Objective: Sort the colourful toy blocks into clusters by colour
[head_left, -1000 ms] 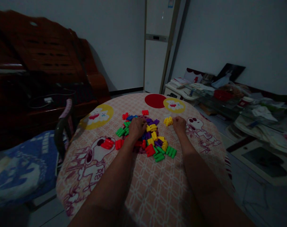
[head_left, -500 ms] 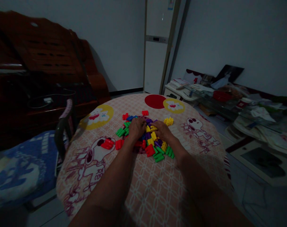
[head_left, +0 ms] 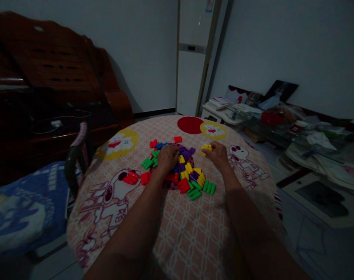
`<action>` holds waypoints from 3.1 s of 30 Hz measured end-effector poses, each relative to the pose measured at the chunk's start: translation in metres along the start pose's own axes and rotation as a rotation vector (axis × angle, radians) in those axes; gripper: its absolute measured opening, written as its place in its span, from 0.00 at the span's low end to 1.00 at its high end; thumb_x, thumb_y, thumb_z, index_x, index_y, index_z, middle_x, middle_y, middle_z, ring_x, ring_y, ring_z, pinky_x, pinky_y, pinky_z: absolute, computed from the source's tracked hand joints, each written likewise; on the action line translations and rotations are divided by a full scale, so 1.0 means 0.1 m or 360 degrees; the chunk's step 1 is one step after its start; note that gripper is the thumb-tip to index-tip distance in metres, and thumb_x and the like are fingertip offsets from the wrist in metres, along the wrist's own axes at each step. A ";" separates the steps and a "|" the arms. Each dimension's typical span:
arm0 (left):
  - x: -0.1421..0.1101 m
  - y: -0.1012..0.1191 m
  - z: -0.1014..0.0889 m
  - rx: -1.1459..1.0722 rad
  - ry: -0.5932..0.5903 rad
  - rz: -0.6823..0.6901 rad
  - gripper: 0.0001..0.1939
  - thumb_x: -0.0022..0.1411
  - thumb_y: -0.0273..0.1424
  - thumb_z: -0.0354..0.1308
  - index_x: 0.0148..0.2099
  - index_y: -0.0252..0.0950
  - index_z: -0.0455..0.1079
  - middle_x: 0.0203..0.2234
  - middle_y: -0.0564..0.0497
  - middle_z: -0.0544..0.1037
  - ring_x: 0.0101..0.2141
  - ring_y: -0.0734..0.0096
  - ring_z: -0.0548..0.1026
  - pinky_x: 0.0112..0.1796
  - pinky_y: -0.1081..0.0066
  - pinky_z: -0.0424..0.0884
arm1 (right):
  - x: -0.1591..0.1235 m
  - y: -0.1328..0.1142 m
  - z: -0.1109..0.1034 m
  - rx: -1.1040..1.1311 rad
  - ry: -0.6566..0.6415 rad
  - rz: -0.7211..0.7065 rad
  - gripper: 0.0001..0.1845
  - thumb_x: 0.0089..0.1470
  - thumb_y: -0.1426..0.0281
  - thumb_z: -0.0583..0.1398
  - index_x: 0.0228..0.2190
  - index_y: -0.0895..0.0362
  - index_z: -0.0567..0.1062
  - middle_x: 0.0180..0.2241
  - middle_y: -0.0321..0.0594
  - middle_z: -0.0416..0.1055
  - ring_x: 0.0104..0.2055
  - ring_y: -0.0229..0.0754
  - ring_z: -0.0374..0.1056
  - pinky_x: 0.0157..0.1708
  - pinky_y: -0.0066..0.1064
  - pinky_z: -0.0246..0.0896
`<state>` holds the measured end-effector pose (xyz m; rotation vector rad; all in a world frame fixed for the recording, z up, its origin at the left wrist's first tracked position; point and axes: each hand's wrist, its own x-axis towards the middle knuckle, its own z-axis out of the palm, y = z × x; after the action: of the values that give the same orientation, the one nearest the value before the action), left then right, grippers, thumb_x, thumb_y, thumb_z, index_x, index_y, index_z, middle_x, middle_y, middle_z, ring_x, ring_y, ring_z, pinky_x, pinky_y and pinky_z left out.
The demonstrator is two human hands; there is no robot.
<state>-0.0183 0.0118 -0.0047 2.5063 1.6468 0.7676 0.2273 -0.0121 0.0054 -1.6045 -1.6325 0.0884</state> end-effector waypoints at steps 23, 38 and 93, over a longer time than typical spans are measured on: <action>-0.01 0.01 -0.02 0.0024 -0.0009 -0.0006 0.13 0.65 0.30 0.52 0.45 0.36 0.78 0.43 0.43 0.81 0.46 0.56 0.75 0.50 0.59 0.68 | -0.04 0.35 -0.21 -0.0720 -0.0297 0.0455 0.17 0.58 0.64 0.57 0.28 0.60 0.82 0.33 0.52 0.80 0.37 0.47 0.74 0.37 0.32 0.62; -0.01 0.01 -0.01 -0.0025 -0.0013 -0.0028 0.13 0.66 0.30 0.52 0.44 0.36 0.78 0.44 0.42 0.80 0.47 0.55 0.74 0.50 0.59 0.68 | 0.06 0.48 0.06 0.0115 0.0401 0.0842 0.08 0.45 0.67 0.64 0.27 0.59 0.77 0.28 0.44 0.78 0.30 0.45 0.74 0.33 0.34 0.69; 0.00 -0.14 0.00 -0.0294 0.0071 -0.0068 0.15 0.64 0.28 0.53 0.49 0.36 0.77 0.45 0.43 0.80 0.47 0.57 0.75 0.50 0.58 0.71 | 0.03 -0.05 -0.04 0.0107 -0.0128 0.0113 0.14 0.48 0.72 0.58 0.34 0.60 0.82 0.34 0.44 0.80 0.36 0.44 0.74 0.40 0.32 0.66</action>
<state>-0.0297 0.0178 -0.0089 2.3378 1.5578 0.9308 0.2262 -0.0125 0.0115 -1.6257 -1.6163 0.2451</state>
